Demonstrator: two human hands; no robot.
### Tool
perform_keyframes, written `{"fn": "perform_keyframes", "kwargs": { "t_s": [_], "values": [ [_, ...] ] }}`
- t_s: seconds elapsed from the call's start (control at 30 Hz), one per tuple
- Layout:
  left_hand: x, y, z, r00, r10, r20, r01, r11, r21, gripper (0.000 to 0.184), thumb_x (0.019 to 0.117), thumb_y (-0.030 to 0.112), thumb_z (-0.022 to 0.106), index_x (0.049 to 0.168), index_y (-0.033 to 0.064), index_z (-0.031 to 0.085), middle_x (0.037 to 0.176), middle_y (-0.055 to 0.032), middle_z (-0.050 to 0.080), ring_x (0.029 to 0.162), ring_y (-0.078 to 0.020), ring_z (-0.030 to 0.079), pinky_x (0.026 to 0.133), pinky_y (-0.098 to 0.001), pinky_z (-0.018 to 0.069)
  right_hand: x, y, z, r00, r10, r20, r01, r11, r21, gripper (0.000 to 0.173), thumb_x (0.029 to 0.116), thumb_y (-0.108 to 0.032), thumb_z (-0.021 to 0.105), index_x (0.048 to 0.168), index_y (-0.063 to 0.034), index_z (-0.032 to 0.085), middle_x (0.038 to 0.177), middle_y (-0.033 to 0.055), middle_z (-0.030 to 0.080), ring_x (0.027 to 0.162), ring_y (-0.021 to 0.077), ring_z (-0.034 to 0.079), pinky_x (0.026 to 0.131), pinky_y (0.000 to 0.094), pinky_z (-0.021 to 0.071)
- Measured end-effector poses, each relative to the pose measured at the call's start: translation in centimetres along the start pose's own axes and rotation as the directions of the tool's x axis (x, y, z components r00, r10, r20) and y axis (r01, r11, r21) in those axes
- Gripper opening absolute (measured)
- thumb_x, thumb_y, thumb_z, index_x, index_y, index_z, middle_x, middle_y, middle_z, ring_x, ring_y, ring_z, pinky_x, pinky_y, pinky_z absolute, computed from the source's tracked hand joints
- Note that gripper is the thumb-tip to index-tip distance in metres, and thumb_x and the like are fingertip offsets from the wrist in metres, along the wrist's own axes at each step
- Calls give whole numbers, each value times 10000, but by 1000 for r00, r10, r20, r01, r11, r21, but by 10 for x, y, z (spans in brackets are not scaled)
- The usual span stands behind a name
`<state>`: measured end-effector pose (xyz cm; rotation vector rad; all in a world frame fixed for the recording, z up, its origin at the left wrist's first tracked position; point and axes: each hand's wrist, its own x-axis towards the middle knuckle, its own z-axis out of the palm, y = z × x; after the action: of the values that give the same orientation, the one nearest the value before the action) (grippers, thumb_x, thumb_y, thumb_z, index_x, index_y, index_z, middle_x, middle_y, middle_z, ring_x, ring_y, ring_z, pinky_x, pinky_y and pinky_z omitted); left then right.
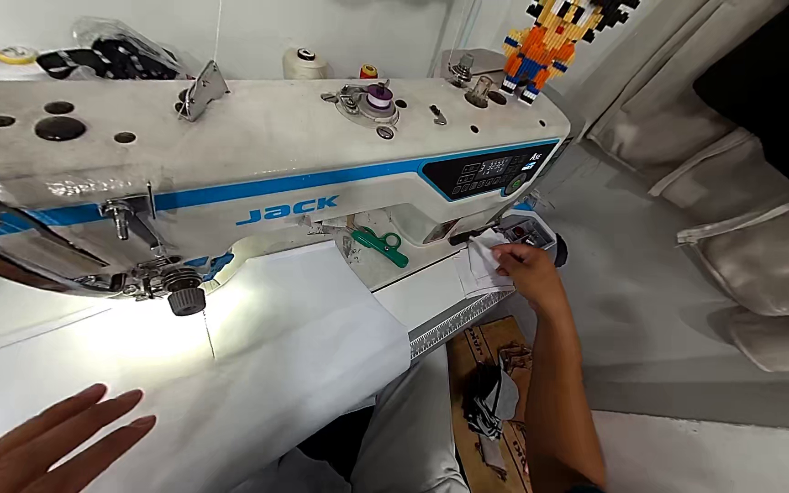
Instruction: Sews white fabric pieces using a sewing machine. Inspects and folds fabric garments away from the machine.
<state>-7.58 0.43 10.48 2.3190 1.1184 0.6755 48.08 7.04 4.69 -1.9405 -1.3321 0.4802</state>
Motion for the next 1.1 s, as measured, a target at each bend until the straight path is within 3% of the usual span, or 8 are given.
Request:
{"fn": "perform_keyframes", "kwargs": {
  "t_s": [0.13, 0.3, 0.43, 0.53, 0.63, 0.77, 0.9, 1.1],
  "values": [
    [11, 14, 39, 998, 26, -62, -37, 985, -169, 459, 1031, 313, 598, 1297, -61, 622, 1359, -307, 590, 1365, -374, 516, 1141, -504, 412, -41, -53, 7, 961, -125, -247, 175, 966, 192, 192, 1019, -157, 601, 1112, -10, 681, 864, 17, 688, 674, 51, 636, 609, 241, 562],
    [48, 38, 139, 958, -127, -256, -54, 799, -599, 610, 989, 345, 653, 1527, 128, 462, 1410, -18, 612, 1229, -91, 620, 1036, -324, 548, -169, -160, 111, 873, -460, 163, 291, 759, 583, 187, 1010, -131, 632, 1195, -107, 615, 928, -16, 735, 772, 80, 715, 661, 261, 626],
    [41, 28, 112, 880, -470, -63, 101, 316, -943, 282, 1073, 173, 490, 1195, 81, 727, 995, -71, 743, 848, -121, 707, 773, -297, 605, -157, -156, 130, 818, -575, -17, 486, 674, 556, 196, 1052, -219, 573, 1233, -202, 646, 1178, -31, 716, 1004, 112, 695, 840, 290, 598],
    [32, 20, 90, 829, -558, 26, 137, 159, -978, 269, 1076, 165, 485, 1143, 73, 728, 967, -85, 742, 829, -113, 719, 752, -279, 616, -141, -149, 140, 749, -580, 319, 279, 714, 642, 379, 1068, -309, 519, 1433, -220, 468, 1247, -41, 680, 1082, 125, 678, 862, 310, 595],
    [30, 14, 83, 765, -642, -50, 94, 188, -978, 158, 1010, 57, 584, 1092, 95, 713, 922, -80, 730, 774, -109, 706, 699, -260, 608, -166, -157, 164, 623, -568, 538, 61, 721, 690, 588, 1062, -372, 534, 1592, -219, 330, 1063, -3, 710, 930, 88, 691, 822, 300, 596],
    [16, 3, 71, 777, -625, -75, 119, 262, -958, 178, 953, 6, 604, 1077, 131, 582, 1012, -84, 752, 819, -124, 734, 692, -261, 613, -195, -164, 189, 678, -615, 403, 193, 678, 710, 618, 1042, -148, 581, 1600, -163, 315, 998, 22, 746, 888, 84, 718, 832, 284, 610],
    [3, -24, 43, 922, -379, 85, 288, 522, -803, 483, 862, 208, 783, 1316, 228, 619, 904, -12, 745, 731, -83, 698, 663, -216, 591, -188, -172, 183, 478, -800, 363, 426, 572, 701, 306, 1064, -95, 485, 1330, -41, 627, 1127, 101, 724, 974, 136, 699, 885, 312, 586],
    [-2, -45, 14, 972, -231, 44, 210, 768, -606, 190, 891, 271, 750, 1074, 226, 728, 946, 16, 737, 746, -83, 690, 652, -196, 587, -187, -180, 190, 353, -849, 393, 360, 511, 780, 229, 1057, -81, 515, 1129, -15, 723, 976, 115, 715, 927, 178, 681, 846, 325, 562]
  ]
}}
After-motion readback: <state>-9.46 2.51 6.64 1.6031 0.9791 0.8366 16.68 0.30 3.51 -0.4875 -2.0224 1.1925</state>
